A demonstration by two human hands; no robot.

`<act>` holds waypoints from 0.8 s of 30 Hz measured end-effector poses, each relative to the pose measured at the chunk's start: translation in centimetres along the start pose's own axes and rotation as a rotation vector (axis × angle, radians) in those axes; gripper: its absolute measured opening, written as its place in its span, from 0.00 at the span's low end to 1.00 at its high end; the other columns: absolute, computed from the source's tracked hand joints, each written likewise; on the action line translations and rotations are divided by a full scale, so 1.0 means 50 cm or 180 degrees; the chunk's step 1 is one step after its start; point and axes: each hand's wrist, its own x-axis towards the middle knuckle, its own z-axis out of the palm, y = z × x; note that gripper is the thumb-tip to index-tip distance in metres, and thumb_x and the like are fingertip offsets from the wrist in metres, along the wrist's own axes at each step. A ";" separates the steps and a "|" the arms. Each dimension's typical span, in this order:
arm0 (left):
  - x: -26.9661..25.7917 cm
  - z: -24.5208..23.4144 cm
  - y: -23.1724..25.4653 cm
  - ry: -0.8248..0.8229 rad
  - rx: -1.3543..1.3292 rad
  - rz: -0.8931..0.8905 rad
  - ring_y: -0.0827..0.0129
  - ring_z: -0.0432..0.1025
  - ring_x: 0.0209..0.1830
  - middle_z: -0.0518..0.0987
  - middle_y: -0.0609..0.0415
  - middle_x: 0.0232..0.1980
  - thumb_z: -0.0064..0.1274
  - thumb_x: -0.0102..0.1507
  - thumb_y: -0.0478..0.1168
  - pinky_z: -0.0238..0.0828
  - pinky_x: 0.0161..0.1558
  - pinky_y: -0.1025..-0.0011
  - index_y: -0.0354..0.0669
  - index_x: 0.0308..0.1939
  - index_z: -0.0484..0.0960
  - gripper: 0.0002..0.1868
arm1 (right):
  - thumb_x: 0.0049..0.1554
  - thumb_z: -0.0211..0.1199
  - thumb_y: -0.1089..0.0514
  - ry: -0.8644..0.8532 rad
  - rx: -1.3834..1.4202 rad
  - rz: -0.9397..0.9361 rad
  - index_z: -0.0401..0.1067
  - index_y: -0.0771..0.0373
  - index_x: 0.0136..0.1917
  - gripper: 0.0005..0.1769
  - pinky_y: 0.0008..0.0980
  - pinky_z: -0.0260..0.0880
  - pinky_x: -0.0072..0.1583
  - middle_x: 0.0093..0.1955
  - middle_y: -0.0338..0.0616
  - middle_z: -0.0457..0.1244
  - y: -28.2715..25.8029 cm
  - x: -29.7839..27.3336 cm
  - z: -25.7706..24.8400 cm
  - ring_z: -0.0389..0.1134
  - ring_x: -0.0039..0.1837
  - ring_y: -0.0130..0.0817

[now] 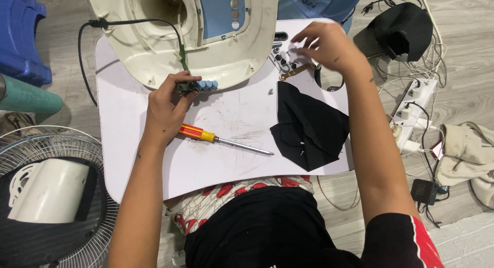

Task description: Disassembling and repairing a fan by removing screws and inspecting internal components.

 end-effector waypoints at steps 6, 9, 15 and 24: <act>0.001 0.003 -0.012 0.0016 0.0071 -0.0007 0.68 0.78 0.37 0.84 0.46 0.55 0.60 0.61 0.27 0.72 0.37 0.71 0.42 0.53 0.80 0.17 | 0.50 0.66 0.70 -0.0532 -0.0266 0.0162 0.80 0.62 0.58 0.21 0.37 0.75 0.48 0.54 0.51 0.68 -0.016 0.007 0.025 0.71 0.44 0.40; 0.000 0.002 -0.007 0.0019 0.0001 -0.0013 0.66 0.79 0.40 0.84 0.46 0.55 0.59 0.60 0.26 0.73 0.40 0.71 0.41 0.53 0.80 0.17 | 0.49 0.68 0.70 -0.0622 -0.0241 0.0117 0.81 0.60 0.56 0.21 0.37 0.74 0.50 0.55 0.49 0.67 -0.018 0.011 0.032 0.71 0.45 0.39; 0.001 0.001 -0.004 0.0012 0.0051 -0.0025 0.70 0.76 0.34 0.84 0.47 0.56 0.60 0.60 0.26 0.70 0.36 0.73 0.41 0.52 0.81 0.18 | 0.49 0.69 0.70 -0.0590 -0.0230 0.0070 0.81 0.61 0.54 0.19 0.37 0.74 0.49 0.53 0.50 0.67 -0.017 0.012 0.044 0.71 0.44 0.39; -0.001 0.000 -0.005 0.0007 0.0018 -0.0004 0.70 0.77 0.35 0.84 0.48 0.55 0.60 0.60 0.26 0.71 0.38 0.72 0.41 0.52 0.80 0.17 | 0.48 0.71 0.69 -0.0484 -0.0390 -0.0342 0.82 0.65 0.53 0.17 0.37 0.73 0.47 0.50 0.50 0.68 -0.024 0.017 0.052 0.70 0.41 0.41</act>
